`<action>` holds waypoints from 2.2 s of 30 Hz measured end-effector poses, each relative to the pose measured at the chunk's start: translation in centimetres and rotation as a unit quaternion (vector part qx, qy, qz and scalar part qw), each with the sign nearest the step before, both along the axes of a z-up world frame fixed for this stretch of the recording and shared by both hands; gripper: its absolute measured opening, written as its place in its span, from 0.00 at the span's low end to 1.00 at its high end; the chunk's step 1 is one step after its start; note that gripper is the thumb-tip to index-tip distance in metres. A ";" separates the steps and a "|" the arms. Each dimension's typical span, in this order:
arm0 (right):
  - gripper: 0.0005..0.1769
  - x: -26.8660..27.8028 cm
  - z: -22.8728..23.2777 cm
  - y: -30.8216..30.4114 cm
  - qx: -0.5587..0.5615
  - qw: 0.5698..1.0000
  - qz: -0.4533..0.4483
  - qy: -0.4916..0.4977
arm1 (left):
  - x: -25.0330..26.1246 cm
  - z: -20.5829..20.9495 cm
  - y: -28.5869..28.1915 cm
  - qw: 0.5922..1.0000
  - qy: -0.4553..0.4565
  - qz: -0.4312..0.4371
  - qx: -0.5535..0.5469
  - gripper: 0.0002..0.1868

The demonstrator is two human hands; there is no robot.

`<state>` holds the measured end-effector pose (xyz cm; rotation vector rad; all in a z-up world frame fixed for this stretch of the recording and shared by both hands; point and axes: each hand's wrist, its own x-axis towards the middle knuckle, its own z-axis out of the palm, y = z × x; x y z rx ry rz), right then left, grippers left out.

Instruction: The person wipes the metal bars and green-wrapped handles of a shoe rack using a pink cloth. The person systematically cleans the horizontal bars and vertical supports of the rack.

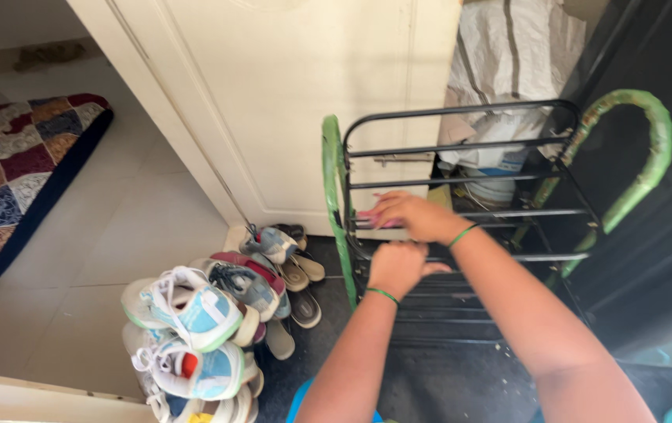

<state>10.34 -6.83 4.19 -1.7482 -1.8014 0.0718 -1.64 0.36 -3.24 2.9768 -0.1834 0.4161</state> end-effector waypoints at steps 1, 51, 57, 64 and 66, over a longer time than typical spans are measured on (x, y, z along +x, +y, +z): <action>0.18 0.7 -0.2 -2.0 -0.010 1.000 -0.026 -0.002 | -0.3 0.1 -0.1 1.000 -0.014 0.008 -0.007 0.37; 0.25 16.0 -4.3 -22.7 -0.349 0.724 -0.586 -0.104 | -0.9 4.8 -0.7 0.988 0.120 0.062 -0.077 0.43; 0.13 8.8 -6.4 -22.9 -0.218 0.707 -0.661 -0.127 | -0.9 4.2 -0.5 0.988 0.117 0.059 -0.086 0.43; 0.16 -0.3 -3.6 -20.9 -0.178 0.760 -0.593 -0.198 | -1.5 4.1 -0.7 0.994 0.045 0.048 -0.089 0.40; 0.20 -1.7 -1.7 -21.5 -0.222 0.777 -0.576 -0.123 | -1.7 4.0 -0.5 0.993 0.038 0.031 -0.110 0.38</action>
